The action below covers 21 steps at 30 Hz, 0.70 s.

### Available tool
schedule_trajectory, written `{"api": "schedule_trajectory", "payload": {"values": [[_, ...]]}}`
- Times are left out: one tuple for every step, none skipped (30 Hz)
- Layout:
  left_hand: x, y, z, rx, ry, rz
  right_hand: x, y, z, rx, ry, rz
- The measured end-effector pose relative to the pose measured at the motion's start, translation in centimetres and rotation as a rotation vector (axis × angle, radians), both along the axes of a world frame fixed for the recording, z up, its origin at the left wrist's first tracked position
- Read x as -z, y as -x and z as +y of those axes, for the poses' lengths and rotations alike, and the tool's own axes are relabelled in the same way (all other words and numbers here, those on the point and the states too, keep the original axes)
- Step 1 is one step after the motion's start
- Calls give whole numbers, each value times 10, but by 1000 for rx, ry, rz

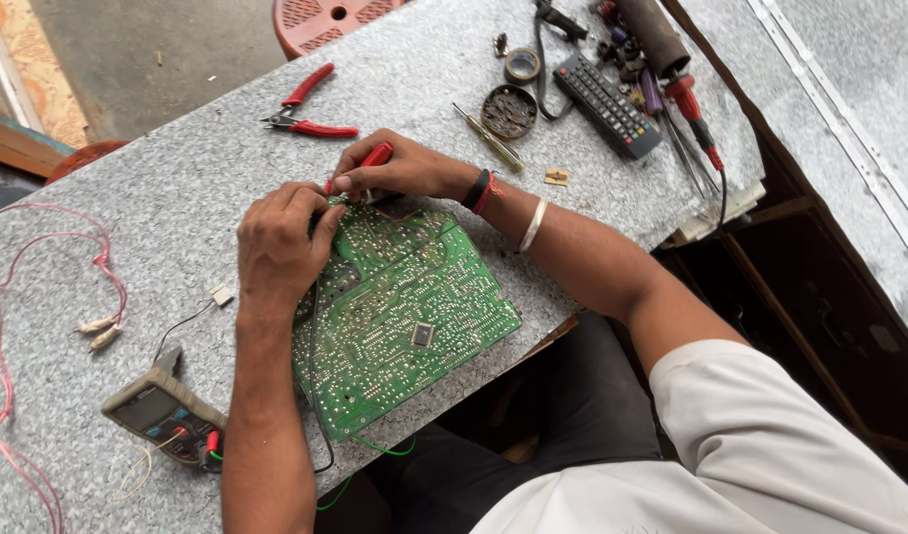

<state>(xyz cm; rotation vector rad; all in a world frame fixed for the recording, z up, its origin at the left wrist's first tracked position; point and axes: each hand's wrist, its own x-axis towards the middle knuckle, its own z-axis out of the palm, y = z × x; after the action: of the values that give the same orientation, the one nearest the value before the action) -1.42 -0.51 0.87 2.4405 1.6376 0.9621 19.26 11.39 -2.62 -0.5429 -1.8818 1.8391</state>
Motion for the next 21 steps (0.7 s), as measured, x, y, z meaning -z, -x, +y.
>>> {"api": "schedule_trajectory", "payload": {"values": [[-1, 0, 0, -5, -4, 1, 1, 1, 1, 2, -6, -3], [-1, -1, 0, -10, -7, 1, 2, 2, 3, 3, -4, -4], [-2, -2, 0, -9, -6, -4, 4, 2, 3, 6, 0, -7], [-2, -2, 0, -9, -4, -9, 5, 1, 4, 9, 5, -8], [-3, -2, 0, -11, -3, -11, 6, 2, 5, 8, 6, -8], [-3, -1, 1, -13, -5, -11, 7, 2, 6, 5, 9, -10], [-3, -1, 1, -13, -3, -11, 9, 1, 6, 4, 15, -10], [-3, -1, 0, -11, 3, -11, 10, 0, 5, 10, 16, -18], [-2, -2, 0, -9, 4, -13, 11, 0, 5, 14, 12, -24], [-2, -1, 1, -6, 2, -12, 11, 0, 7, 18, 4, -29], [-2, -1, 1, -2, 5, -14, 11, 0, 7, 19, 13, -30], [-1, -1, 0, -1, 3, -12, 11, 0, 7, 21, 22, -33], [-1, -1, 1, 2, -2, -9, 11, 0, 7, 24, 28, -36], [0, -2, 2, 6, -8, -8, 11, -1, 8, 24, 22, -33], [0, -2, 2, 8, -9, -8, 10, -1, 7, 24, 17, -31], [1, -2, 2, 7, -10, -7, 10, -1, 7, 22, 13, -28], [1, -2, 3, 8, -13, -5, 9, -1, 7, 17, 9, -25], [1, -2, 4, 6, -17, -8, 9, -1, 7, 15, 6, -23], [2, -2, 3, 4, -20, -9, 9, -1, 7, 12, 5, -19], [2, -1, 3, 3, -21, -11, 8, -1, 6, 19, -4, -32], [2, -1, 3, 3, -21, -11, 8, -2, 6, 28, -13, -46]]}}
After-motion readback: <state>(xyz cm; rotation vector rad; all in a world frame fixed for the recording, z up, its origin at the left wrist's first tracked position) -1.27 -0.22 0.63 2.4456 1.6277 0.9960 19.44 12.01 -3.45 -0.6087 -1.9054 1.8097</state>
